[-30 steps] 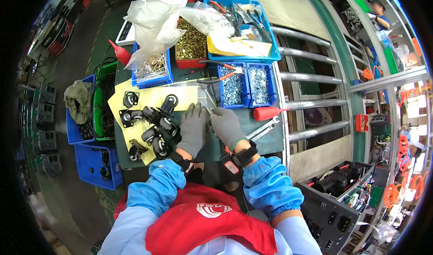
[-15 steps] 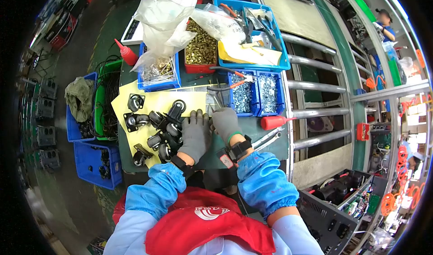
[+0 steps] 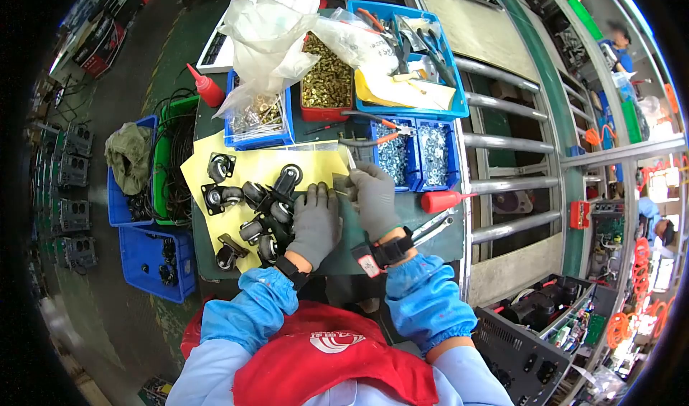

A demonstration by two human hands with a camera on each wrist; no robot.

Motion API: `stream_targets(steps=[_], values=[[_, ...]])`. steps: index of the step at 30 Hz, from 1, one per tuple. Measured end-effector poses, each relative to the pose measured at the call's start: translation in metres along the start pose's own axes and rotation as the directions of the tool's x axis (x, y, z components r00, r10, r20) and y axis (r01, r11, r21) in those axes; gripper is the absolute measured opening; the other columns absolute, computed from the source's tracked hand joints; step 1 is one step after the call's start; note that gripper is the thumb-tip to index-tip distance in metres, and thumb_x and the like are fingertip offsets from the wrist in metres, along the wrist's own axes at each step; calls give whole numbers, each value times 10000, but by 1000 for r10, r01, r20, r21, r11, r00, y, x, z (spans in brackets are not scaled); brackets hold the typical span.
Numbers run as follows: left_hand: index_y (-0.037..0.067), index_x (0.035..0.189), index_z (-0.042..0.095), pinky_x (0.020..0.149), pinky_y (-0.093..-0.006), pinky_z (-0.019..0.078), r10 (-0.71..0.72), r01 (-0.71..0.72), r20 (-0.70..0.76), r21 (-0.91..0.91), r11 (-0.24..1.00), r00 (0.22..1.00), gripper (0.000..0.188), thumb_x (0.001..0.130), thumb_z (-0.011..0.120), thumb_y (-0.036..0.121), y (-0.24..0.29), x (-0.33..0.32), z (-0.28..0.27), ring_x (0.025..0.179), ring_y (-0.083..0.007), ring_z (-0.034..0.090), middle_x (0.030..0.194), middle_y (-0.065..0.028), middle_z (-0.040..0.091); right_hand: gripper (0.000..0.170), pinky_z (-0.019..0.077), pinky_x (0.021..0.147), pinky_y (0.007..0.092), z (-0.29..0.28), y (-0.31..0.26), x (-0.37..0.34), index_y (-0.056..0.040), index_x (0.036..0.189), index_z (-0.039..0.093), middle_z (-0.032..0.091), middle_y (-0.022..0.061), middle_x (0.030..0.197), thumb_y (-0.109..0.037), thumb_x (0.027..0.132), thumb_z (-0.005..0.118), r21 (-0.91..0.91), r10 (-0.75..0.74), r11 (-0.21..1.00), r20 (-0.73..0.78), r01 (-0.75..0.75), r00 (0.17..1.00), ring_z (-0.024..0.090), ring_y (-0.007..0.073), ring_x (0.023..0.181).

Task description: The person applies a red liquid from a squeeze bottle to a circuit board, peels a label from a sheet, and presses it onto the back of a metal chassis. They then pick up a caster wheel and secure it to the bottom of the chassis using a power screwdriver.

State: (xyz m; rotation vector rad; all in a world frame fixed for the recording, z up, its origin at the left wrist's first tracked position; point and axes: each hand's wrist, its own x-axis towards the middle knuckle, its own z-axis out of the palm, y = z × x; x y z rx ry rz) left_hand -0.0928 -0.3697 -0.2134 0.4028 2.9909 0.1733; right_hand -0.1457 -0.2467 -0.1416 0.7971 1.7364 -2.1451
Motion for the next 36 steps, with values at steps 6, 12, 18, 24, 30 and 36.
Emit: stream_targets(steps=[6,12,18,24,30,36], values=[[27,1197,624,923,-417,447,-66,21,-133,-316,948,989,447,854,646,313,-8,-6,-17,1113,-292,577,1197,-171,629,244,367,438,208,-16,-29,-47,15,1110,645,617,30,762,-120,933,543,-171,-100,979,88,114,991,512,54,540],[-12,939,697,696,-282,455,-274,167,179,-984,-67,945,429,956,567,397,-14,-1,-97,723,-119,543,812,-50,644,239,490,582,345,-39,-3,-90,-2,1117,638,656,128,814,-77,895,594,-582,-522,616,201,530,829,622,220,645],[-28,869,696,590,-251,391,-71,212,205,-972,98,976,238,903,648,202,6,-1,-142,646,-68,481,689,8,562,228,509,599,415,-58,4,-129,-71,1098,632,641,137,885,-77,872,606,-759,-687,265,284,595,669,641,355,732],[-36,873,706,638,-257,439,44,154,161,-979,132,986,179,875,638,129,57,-23,-147,691,-90,549,729,-34,640,243,513,690,441,-94,18,-179,-67,1112,621,641,163,920,-98,873,597,-725,-662,456,112,517,741,643,366,839],[-41,869,688,575,-266,428,226,14,55,-984,180,972,169,881,633,118,138,-68,-154,642,-85,549,708,-34,626,219,502,755,436,-172,48,-265,-47,1068,593,647,178,936,-154,877,591,-458,-309,869,-209,187,928,650,331,855],[-47,823,655,582,-254,395,487,-283,-117,-916,284,866,150,830,632,101,235,-151,-146,662,-72,497,734,-31,579,465,489,740,310,-235,60,-382,18,1129,632,625,86,903,-304,818,755,-178,-367,927,-606,330,706,572,136,790]])
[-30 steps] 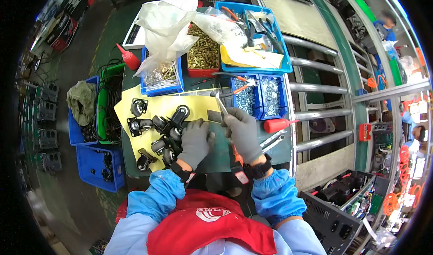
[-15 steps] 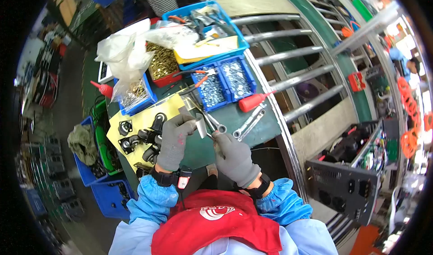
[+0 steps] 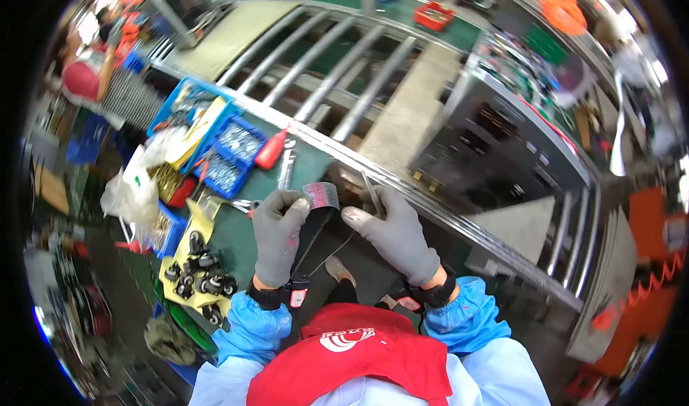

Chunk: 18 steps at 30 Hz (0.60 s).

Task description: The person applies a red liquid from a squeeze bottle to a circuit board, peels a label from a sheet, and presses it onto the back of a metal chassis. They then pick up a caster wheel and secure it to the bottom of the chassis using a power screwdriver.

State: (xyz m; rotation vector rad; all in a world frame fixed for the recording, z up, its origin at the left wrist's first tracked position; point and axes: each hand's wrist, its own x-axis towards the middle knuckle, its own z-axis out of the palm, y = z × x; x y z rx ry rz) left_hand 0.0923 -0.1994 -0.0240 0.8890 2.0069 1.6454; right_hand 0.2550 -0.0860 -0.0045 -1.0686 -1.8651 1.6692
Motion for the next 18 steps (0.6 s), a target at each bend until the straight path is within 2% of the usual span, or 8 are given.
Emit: stream_targets(steps=[1,3,5,8,13,15,17,18], values=[[-45,820,654,579,-255,394,87,-88,18,32,996,996,144,828,634,97,5,-6,20,660,-70,498,742,-30,575,449,491,732,309,-19,0,-11,21,1104,641,626,86,924,-303,817,757,-50,-30,998,-44,28,999,573,133,789],[-32,802,652,610,-271,406,76,-76,112,-12,997,991,120,814,654,87,19,-20,55,676,-108,515,743,-47,575,418,494,716,307,-51,-3,-30,25,1055,660,628,85,965,-302,815,762,-164,-85,984,-113,66,990,574,128,788],[-18,787,657,674,-324,448,72,-72,172,-6,997,983,116,792,679,96,33,-35,86,712,-186,550,722,-86,599,320,480,645,268,-79,6,-49,33,1000,674,648,56,880,-241,844,733,28,15,1000,-189,-10,982,570,91,730],[-18,775,659,676,-311,443,53,-18,275,-129,992,960,119,783,683,98,50,-54,128,716,-166,544,721,-78,599,243,447,587,233,-120,19,-75,42,980,675,625,-1,716,-176,873,690,131,55,991,-258,-21,965,543,49,655],[-16,852,670,606,-259,420,64,38,466,-207,978,882,140,813,680,119,51,-60,186,661,-89,519,703,-18,587,201,429,561,236,-174,37,-97,31,910,665,603,-8,698,-164,870,691,90,20,996,-358,14,934,521,44,633],[-10,878,673,602,-259,424,13,120,506,-229,966,862,160,836,685,144,54,-50,209,655,-88,525,704,-14,586,185,420,555,235,-189,45,-92,26,885,659,580,-17,679,-154,867,694,98,14,995,-407,28,913,502,40,624],[-1,850,667,629,-278,430,154,-43,465,-241,970,872,158,843,683,156,46,-34,233,693,-114,543,728,-29,597,172,411,553,234,-200,55,-78,20,865,652,553,-26,662,-145,862,700,114,4,992,-471,56,882,480,37,617],[0,847,667,640,-288,433,195,-78,450,-267,961,872,160,842,684,159,43,-25,245,703,-131,548,732,-41,600,170,403,549,234,-204,63,-69,24,867,656,526,-32,652,-137,858,709,47,-67,993,-515,106,855,455,33,614]])
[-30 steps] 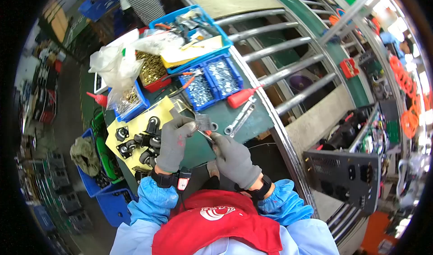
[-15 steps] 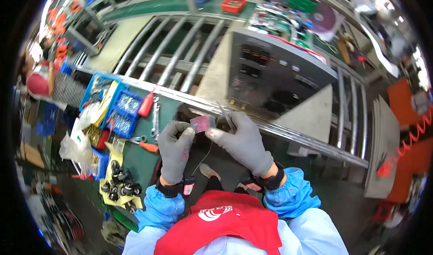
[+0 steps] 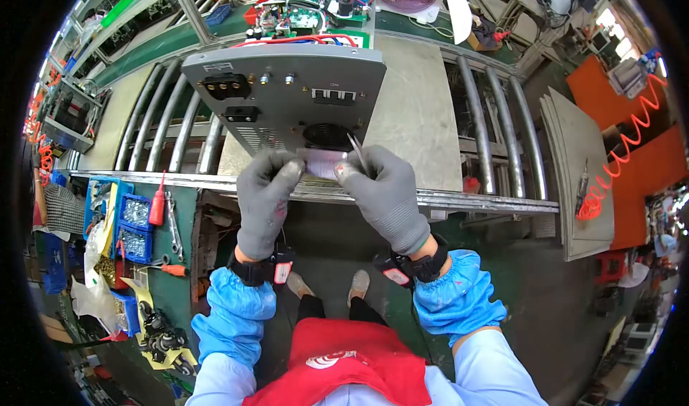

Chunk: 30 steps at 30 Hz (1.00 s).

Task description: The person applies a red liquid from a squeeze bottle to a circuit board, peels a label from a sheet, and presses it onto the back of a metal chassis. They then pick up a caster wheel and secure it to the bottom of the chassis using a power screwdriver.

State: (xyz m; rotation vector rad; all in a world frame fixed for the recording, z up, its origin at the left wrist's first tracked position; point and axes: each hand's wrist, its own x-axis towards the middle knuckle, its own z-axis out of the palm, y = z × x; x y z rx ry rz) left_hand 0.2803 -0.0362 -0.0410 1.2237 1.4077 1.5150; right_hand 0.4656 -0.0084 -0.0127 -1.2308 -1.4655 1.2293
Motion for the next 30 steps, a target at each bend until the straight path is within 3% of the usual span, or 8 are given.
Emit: stream_targets(steps=[2,5,9,12,15,21,24,30], values=[[3,840,665,662,-309,439,77,-78,-16,-16,997,997,163,840,686,164,-12,19,7,723,-167,559,742,-64,607,173,403,547,231,1,10,18,28,862,655,525,-27,651,-136,859,712,-53,-90,995,-51,87,995,452,32,613],[-8,863,656,627,-227,410,155,-150,-42,103,983,987,138,889,662,127,-24,39,15,682,-58,501,739,8,570,172,411,535,243,8,29,40,38,881,662,557,-3,642,-123,854,718,-82,-150,987,-135,140,980,477,44,597],[-11,849,663,669,-365,464,300,-276,-178,149,950,937,153,813,691,134,-36,51,30,733,-280,591,816,-149,635,169,421,530,258,12,30,52,44,884,676,594,18,636,-114,845,721,-138,-219,971,-194,194,956,510,63,580],[-8,858,669,670,-378,475,329,-293,-247,170,941,911,140,800,699,116,-38,55,38,752,-290,612,832,-152,647,164,423,534,257,13,36,59,48,862,683,590,28,638,-110,843,722,-179,-267,957,-229,229,936,510,65,582],[-25,911,677,694,-312,466,339,-291,-256,207,934,905,147,853,666,109,-43,54,41,771,-181,585,859,-107,643,162,422,537,257,14,35,58,46,859,688,589,36,646,-111,843,724,-186,-263,957,-237,221,935,513,69,587],[-20,905,682,701,-331,472,444,-371,-267,285,884,855,145,844,677,111,-51,56,43,775,-203,594,859,-108,640,161,422,542,255,17,41,59,44,873,686,590,41,655,-111,851,728,-173,-284,954,-263,244,922,518,69,598],[22,872,684,698,-410,492,423,-356,-300,254,899,855,124,782,692,106,-47,57,47,780,-325,609,844,-133,672,156,430,545,249,17,43,60,46,876,683,599,35,662,-102,855,725,-200,-301,947,-278,252,912,526,63,608],[26,866,675,698,-415,487,455,-373,-305,290,881,837,112,782,687,100,-47,57,48,782,-338,608,827,-136,671,159,443,555,242,21,45,59,51,911,678,616,25,666,-95,861,716,-146,-292,955,-292,259,911,540,54,627]])
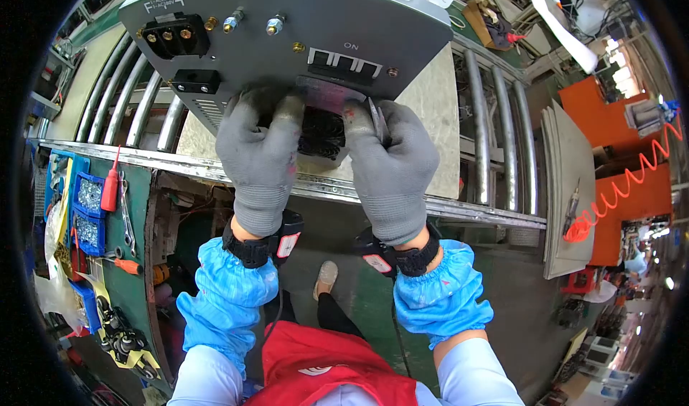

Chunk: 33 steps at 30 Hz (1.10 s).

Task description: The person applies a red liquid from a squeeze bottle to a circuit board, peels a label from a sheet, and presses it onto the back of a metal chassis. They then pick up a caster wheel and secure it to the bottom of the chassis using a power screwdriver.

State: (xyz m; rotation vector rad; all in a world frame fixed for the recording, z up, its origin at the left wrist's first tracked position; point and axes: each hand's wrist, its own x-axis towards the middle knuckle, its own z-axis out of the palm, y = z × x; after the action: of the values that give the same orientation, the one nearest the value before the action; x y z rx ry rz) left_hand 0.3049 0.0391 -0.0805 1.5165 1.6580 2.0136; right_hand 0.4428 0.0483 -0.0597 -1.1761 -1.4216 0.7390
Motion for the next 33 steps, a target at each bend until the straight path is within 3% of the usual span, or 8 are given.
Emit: stream_targets(steps=[9,14,18,21,24,26,28,33], values=[[42,864,677,684,-422,481,-26,29,-75,37,999,997,108,771,695,96,2,-1,8,772,-337,602,831,-133,657,169,447,573,264,5,-2,1,35,912,684,609,58,670,-124,861,714,-59,-14,998,-44,11,999,540,85,621],[6,975,646,714,-338,489,-338,331,-56,-104,938,939,205,825,716,126,3,-5,9,762,-231,618,865,-107,664,189,451,603,253,3,2,0,34,949,666,623,49,734,-131,873,715,-158,-38,987,-42,31,998,542,89,659],[-7,1029,611,612,-344,461,-570,573,152,-431,697,807,273,872,654,213,8,-15,-8,639,-198,540,698,-53,562,210,439,633,228,-1,15,-8,14,1093,610,617,21,869,-106,927,657,-67,-122,992,-171,112,978,521,74,689],[-4,1035,614,547,-302,400,-475,612,512,-787,75,716,270,905,565,227,1,-28,-10,606,-183,492,619,-30,462,266,360,526,189,-11,5,-10,28,1194,601,527,-11,790,-72,950,562,326,232,926,-90,-192,969,433,28,611],[21,1006,601,453,-276,290,-217,630,713,-695,-346,667,239,951,479,220,-8,-34,22,516,-151,400,558,-12,360,406,303,453,168,-16,7,-9,40,1305,563,516,-24,742,-42,912,501,288,349,885,110,-366,931,408,23,543],[47,916,569,425,-273,262,-43,703,786,-574,-419,616,204,967,469,218,-4,-36,43,471,-133,357,537,-7,332,413,292,439,171,-28,8,-5,38,1297,573,511,-33,715,-48,900,493,296,425,835,188,-464,885,404,22,528],[-15,1286,524,385,-272,225,-61,690,789,-570,-446,612,371,975,434,165,6,-41,54,360,-105,240,433,36,215,425,287,434,172,-49,11,7,42,1291,580,521,-40,691,-72,892,485,257,479,772,366,-582,798,395,20,507],[16,1099,637,406,-288,252,-194,735,800,-598,-319,567,315,956,468,240,26,-48,50,372,-116,246,445,36,238,378,402,588,204,-66,21,-2,47,1243,596,622,23,850,-118,909,531,142,461,815,427,-561,778,505,38,702]])
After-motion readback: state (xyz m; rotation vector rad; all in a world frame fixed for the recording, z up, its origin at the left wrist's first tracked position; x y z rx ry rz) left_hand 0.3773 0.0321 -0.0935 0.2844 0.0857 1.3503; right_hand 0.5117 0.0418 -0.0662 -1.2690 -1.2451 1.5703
